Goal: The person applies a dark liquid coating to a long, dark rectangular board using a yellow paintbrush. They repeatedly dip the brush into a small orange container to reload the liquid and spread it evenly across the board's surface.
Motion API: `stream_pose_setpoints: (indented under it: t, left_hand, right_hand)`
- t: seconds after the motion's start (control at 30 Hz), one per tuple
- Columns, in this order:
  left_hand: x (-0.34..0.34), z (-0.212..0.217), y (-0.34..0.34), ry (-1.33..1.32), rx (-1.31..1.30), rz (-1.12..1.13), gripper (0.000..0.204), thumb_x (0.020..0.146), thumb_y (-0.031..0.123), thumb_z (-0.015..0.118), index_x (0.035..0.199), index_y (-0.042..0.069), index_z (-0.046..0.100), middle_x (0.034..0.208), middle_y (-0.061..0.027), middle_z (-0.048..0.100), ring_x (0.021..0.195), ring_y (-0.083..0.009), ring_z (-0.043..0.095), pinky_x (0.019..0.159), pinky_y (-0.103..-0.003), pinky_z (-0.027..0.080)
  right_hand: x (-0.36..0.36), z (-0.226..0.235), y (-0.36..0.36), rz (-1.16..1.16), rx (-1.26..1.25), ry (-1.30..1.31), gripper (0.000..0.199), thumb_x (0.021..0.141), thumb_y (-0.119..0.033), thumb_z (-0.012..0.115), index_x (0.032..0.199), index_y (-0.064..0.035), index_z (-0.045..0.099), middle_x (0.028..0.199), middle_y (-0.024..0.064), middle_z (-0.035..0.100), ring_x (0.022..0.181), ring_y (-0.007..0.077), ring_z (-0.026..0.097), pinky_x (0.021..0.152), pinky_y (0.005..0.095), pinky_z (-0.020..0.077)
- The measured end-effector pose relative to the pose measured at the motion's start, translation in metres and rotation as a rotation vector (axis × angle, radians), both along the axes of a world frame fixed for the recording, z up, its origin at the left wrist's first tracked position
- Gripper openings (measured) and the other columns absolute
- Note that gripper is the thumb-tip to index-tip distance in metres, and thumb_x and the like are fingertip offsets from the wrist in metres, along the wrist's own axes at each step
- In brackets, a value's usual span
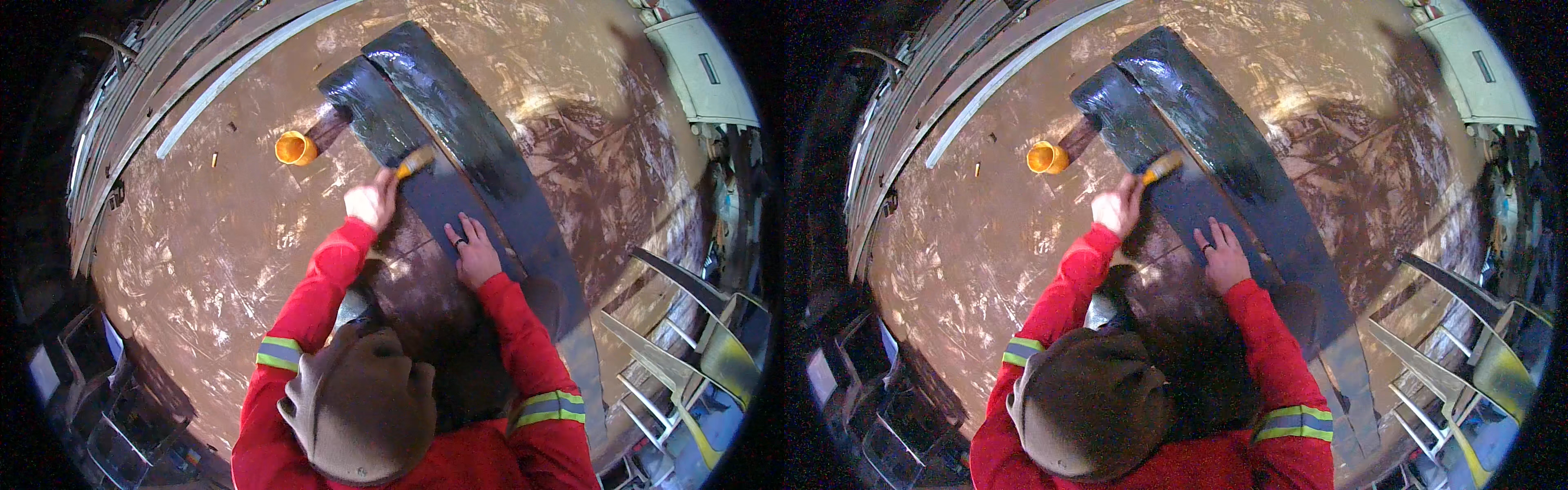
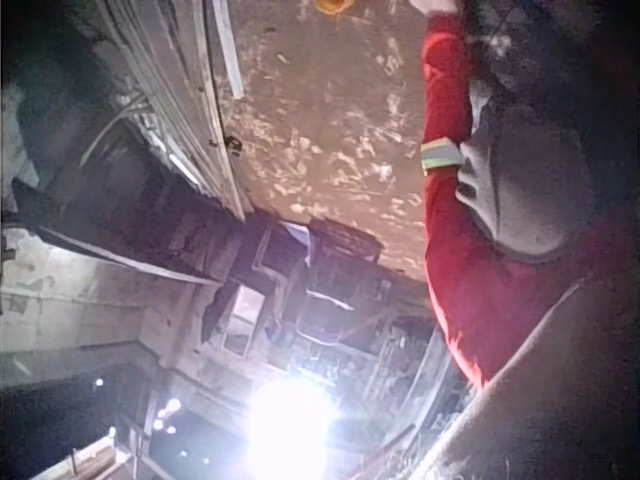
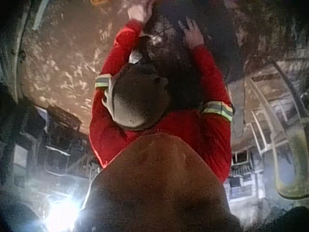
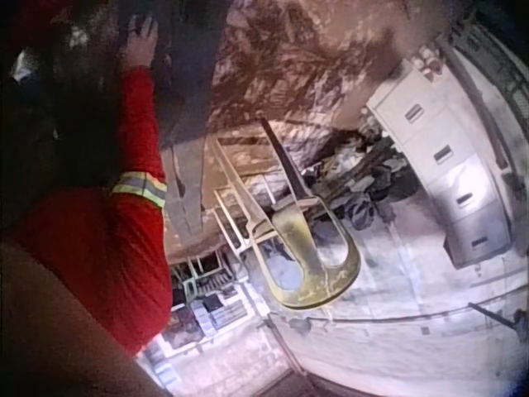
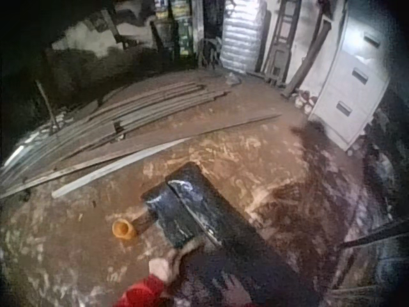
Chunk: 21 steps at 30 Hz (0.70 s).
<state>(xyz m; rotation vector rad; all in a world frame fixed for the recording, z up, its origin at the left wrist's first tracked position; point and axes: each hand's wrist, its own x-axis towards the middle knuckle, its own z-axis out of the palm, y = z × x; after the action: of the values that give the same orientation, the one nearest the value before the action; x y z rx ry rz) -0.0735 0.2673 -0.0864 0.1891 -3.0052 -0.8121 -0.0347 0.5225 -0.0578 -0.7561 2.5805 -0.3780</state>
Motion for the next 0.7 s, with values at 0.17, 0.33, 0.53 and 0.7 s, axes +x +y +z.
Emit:
stream_pose_setpoints:
  t: [0.17,0.33,0.53,0.7]
  left_hand:
    - [0.031,0.006,0.008,-0.083,-0.033,0.012,0.017,0.094,0.029,0.055,0.104,0.017,0.061,0.063,-0.0187,0.062,0.056,-0.0369,0.063,0.052,-0.047,0.051]
    - [0.01,-0.003,0.014,0.082,-0.11,0.032,0.014,0.095,0.032,0.052,0.096,0.019,0.058,0.056,-0.0151,0.059,0.052,-0.0362,0.061,0.047,-0.047,0.048]
    - [0.025,0.005,0.018,-0.012,-0.105,-0.03,0.02,0.094,0.033,0.053,0.105,0.018,0.059,0.063,-0.016,0.063,0.055,-0.0355,0.064,0.052,-0.048,0.051]
    - [-0.005,0.001,0.018,0.005,-0.025,0.068,0.015,0.095,0.03,0.052,0.101,0.017,0.058,0.066,-0.0174,0.064,0.056,-0.0392,0.062,0.048,-0.049,0.047]
  right_hand:
    - [-0.003,0.001,0.003,-0.038,0.016,-0.055,0.071,0.068,-0.002,0.061,0.137,-0.0134,0.049,0.149,0.0191,0.03,0.134,0.0395,0.032,0.11,0.0434,0.034]
    - [-0.001,0.006,-0.002,-0.091,-0.059,-0.1,0.07,0.067,-0.003,0.061,0.136,-0.0143,0.051,0.148,0.019,0.032,0.134,0.0399,0.032,0.109,0.0443,0.0353]
    - [0.0,0.002,-0.001,-0.068,-0.014,-0.058,0.07,0.066,-0.002,0.06,0.135,-0.0124,0.051,0.148,0.0189,0.032,0.133,0.0414,0.031,0.109,0.0442,0.0344]
    - [0.018,-0.016,0.004,-0.047,-0.051,0.003,0.071,0.066,-0.003,0.062,0.136,-0.0128,0.05,0.148,0.018,0.031,0.134,0.041,0.031,0.109,0.0442,0.0351]
